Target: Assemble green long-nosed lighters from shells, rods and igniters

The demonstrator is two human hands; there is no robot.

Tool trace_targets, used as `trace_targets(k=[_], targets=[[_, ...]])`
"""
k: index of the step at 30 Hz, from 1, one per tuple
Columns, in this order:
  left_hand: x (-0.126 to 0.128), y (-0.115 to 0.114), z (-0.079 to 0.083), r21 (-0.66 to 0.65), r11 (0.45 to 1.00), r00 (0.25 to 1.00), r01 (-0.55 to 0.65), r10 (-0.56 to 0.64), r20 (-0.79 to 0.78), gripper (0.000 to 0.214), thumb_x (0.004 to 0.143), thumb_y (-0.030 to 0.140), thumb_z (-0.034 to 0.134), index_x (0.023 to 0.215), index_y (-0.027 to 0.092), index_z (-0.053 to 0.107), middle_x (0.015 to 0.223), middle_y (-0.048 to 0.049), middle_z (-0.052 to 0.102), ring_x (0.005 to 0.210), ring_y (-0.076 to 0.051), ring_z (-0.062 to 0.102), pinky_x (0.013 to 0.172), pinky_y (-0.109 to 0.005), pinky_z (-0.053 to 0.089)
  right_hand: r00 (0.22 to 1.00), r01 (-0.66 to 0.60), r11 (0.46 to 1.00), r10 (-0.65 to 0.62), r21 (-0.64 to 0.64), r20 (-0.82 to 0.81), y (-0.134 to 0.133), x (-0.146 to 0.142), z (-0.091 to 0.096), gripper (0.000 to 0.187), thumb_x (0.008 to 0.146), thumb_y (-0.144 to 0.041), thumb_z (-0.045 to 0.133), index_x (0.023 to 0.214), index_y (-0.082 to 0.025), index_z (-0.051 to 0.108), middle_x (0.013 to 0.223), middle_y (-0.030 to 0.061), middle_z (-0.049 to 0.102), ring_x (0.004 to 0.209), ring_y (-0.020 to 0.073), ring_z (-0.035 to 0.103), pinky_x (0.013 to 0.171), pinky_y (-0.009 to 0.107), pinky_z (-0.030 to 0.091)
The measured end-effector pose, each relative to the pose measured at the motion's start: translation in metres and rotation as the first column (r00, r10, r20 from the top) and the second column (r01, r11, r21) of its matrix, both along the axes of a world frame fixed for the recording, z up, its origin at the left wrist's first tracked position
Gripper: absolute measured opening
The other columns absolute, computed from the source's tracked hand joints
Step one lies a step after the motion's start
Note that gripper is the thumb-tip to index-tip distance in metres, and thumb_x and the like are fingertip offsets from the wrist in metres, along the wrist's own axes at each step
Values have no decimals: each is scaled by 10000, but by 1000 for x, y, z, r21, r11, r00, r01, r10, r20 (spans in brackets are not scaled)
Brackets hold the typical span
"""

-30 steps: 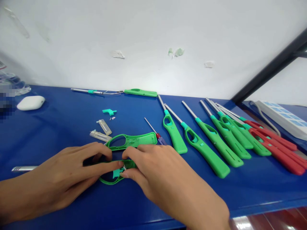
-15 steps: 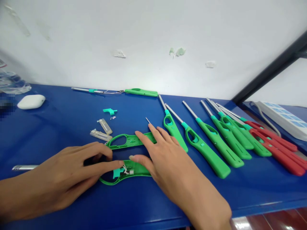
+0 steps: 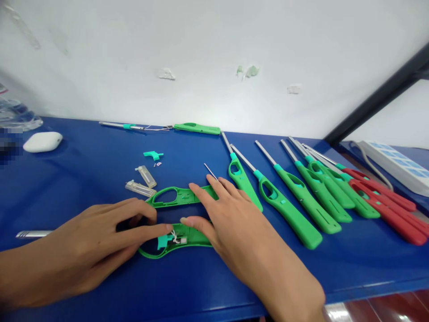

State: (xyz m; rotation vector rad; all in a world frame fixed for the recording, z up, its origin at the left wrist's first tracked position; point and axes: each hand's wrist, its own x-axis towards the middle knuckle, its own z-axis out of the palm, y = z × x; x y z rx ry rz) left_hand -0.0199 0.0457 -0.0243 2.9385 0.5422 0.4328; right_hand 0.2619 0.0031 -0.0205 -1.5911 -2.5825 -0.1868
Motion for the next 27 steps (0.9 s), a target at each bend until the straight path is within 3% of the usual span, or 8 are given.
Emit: trace_targets(k=[27], targets=[[-1,0,-2,-24,1000,1000,11,-10,28,513,1062,51,385,1472,291,577,1184,-79,652,954,-229,692,770,-347,577,1000,7,999,-8,-45,-24,2,1,2,641,1102,-612,491,1610,-226,556,1618,188,566,1496,392,537,1157,582,529]])
